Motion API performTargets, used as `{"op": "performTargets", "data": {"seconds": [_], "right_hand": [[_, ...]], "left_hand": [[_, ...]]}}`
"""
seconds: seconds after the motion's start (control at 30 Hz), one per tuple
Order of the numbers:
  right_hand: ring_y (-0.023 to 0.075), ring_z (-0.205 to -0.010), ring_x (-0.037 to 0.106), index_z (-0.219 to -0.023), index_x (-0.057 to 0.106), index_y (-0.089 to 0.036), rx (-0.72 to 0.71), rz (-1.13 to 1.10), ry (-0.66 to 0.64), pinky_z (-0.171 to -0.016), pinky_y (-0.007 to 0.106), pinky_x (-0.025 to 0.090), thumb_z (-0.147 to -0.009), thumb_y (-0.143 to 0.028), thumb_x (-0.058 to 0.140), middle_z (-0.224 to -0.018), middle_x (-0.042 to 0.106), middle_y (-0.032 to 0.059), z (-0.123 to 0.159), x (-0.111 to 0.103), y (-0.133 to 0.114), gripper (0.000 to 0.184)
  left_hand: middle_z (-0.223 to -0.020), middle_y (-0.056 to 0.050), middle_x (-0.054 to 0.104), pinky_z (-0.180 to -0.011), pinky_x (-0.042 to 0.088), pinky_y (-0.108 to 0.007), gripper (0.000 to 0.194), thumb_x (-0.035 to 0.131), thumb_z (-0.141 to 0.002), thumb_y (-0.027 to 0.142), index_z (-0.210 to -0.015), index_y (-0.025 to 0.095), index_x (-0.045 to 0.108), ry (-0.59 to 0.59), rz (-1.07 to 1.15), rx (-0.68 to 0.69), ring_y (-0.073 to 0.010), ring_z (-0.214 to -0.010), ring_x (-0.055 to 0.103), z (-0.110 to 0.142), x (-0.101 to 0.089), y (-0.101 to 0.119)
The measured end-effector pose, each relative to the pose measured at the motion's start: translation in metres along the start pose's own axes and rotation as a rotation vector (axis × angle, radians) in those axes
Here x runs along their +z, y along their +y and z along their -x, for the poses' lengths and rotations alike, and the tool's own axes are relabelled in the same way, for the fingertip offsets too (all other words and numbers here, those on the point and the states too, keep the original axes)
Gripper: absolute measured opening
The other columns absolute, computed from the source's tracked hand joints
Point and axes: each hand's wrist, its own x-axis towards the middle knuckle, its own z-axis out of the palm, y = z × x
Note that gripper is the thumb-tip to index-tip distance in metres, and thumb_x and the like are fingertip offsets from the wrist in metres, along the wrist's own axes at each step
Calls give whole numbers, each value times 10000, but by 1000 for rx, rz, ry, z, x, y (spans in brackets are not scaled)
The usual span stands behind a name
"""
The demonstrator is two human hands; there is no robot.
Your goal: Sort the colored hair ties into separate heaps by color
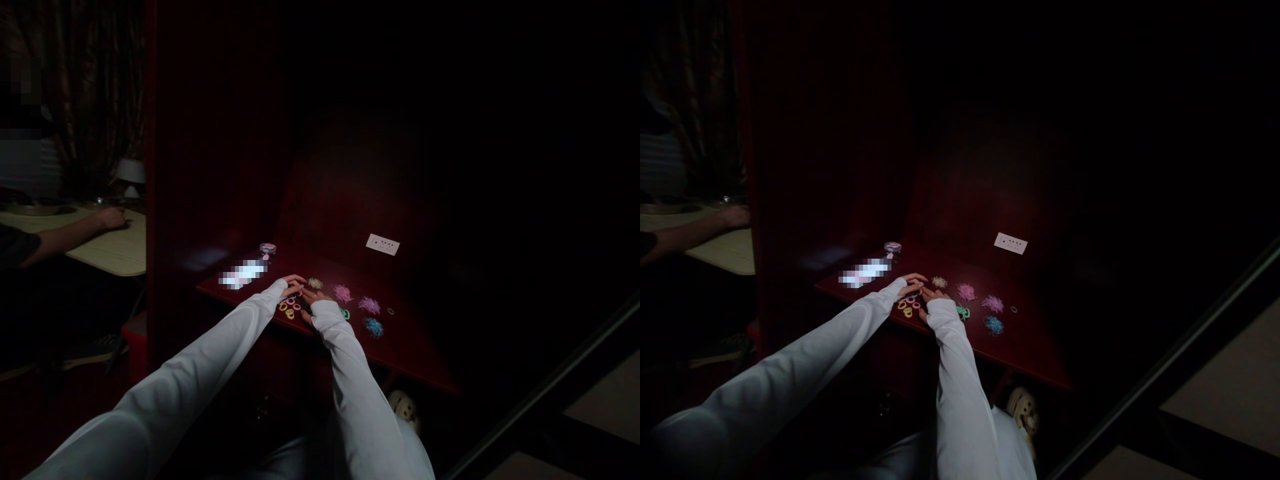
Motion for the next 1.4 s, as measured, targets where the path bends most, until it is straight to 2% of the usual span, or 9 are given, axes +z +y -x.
{"op": "performTargets", "data": {"seconds": [0.17,0.4,0.57,0.7,0.87,1.0,1.13,1.3,1.4], "right_hand": [[310,-1441,519,-1619,484,-152,3,-23,30,-1190,430,420,-995,-357,538,-1694,453,109,3,-1,-2,658],[275,-1493,496,-1584,534,-181,80,-47,54,-1224,411,394,-993,-313,578,-1678,478,113,3,-6,9,608],[250,-1372,623,-1426,689,-220,221,-91,24,-1143,328,461,-1032,-416,567,-1506,666,98,13,-14,16,456],[256,-1259,693,-1310,766,-226,296,-74,-54,-1012,298,520,-1045,-507,539,-1323,770,112,22,-25,18,448],[253,-1256,701,-1308,780,-258,274,-102,-29,-1020,307,536,-1049,-470,541,-1295,785,96,23,-22,17,411],[218,-1381,621,-1313,776,-274,158,-165,73,-1144,306,482,-1041,-396,570,-1505,669,70,19,-9,18,362],[226,-1406,593,-1311,769,-260,149,-167,130,-1167,332,466,-1031,-392,579,-1557,622,65,15,-10,16,363],[330,-1311,651,-1289,769,-168,450,45,67,-1075,425,501,-1036,-355,533,-1394,714,184,19,-23,13,393],[331,-1230,694,-1273,771,-144,470,54,-18,-995,397,525,-1031,-366,532,-1291,758,199,21,-26,13,406]], "left_hand": [[-716,-25,759,-802,560,-333,355,834,-780,426,-1002,168,731,2,29,-10,-210,-763,731,1,1,3],[-751,-45,775,-752,561,-317,283,827,-751,392,-910,174,742,91,23,-92,-214,-772,733,-1,1,9],[-735,-46,754,-689,545,-304,253,799,-735,423,-820,193,735,168,1,-103,-208,-739,709,-2,2,9],[-727,-50,748,-711,544,-300,256,770,-709,442,-771,196,735,181,19,-94,-210,-761,708,-2,3,10],[-713,-47,728,-630,503,-280,277,756,-667,459,-751,197,730,215,31,-115,-204,-723,680,-2,5,10],[-704,-55,721,-618,503,-293,280,735,-695,481,-722,203,710,271,21,-98,-213,-708,675,-2,6,11],[-663,-43,700,-705,535,-308,273,673,-758,473,-652,221,664,373,-56,-71,-216,-743,677,-2,5,13],[-632,-26,609,-689,495,-335,322,603,-818,494,-622,240,580,578,-138,-10,-209,-671,607,1,-1,17],[-627,-19,556,-660,459,-337,296,549,-858,439,-629,254,519,729,-182,6,-207,-654,554,3,-6,19]]}}
